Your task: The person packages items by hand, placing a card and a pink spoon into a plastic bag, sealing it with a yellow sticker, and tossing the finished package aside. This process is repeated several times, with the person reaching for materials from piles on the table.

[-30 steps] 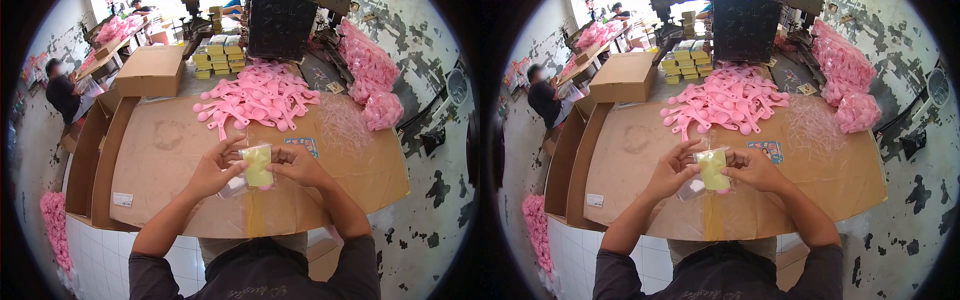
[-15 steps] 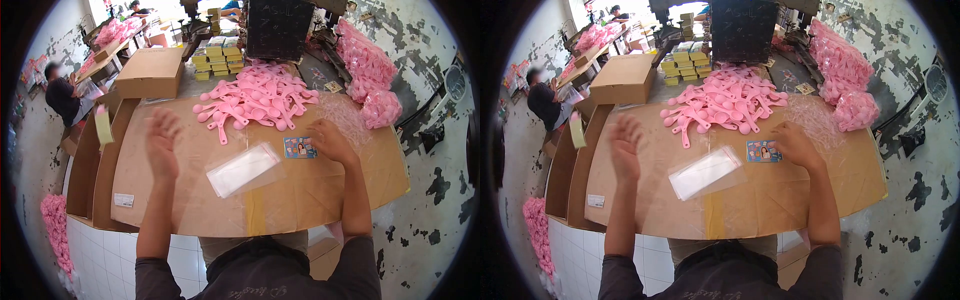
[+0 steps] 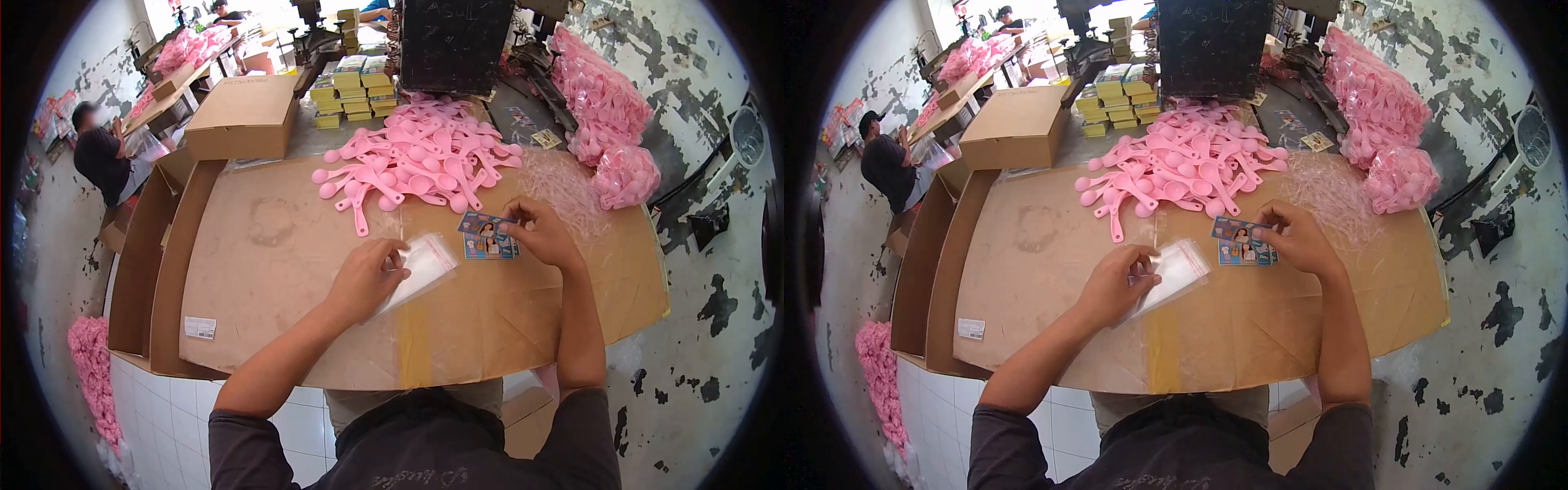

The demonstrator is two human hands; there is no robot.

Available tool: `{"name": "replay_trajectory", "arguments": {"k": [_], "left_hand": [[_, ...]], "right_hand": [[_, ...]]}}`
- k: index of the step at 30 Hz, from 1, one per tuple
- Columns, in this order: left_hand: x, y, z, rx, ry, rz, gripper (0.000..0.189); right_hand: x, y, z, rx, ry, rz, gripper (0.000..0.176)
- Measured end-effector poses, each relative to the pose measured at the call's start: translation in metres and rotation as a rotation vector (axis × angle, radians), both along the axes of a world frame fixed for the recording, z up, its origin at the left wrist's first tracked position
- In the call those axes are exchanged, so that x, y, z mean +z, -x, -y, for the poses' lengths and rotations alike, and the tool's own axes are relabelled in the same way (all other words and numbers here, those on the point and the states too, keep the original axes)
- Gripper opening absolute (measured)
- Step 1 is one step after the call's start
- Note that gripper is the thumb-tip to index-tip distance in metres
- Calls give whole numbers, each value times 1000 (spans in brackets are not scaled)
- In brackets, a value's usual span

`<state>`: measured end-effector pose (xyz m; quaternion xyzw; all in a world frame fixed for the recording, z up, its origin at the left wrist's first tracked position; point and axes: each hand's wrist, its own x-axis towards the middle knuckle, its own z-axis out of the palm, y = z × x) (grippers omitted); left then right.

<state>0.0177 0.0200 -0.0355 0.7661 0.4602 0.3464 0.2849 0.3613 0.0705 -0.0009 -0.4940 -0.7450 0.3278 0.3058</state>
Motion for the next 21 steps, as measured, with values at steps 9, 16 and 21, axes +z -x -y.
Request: {"name": "replay_trajectory", "arguments": {"k": [9, 16, 21], "left_hand": [[-2, 2, -1, 84, -35, 123, 21], [4, 1, 14, -44, -113, -86, 27], [-3, -9, 18, -153, -365, -200, 27]], "right_hand": [[-23, 51, 21, 330, 232, -305, 15], [-45, 66, 21, 234, 181, -240, 15], [-49, 64, 18, 195, 198, -286, 15]]}}
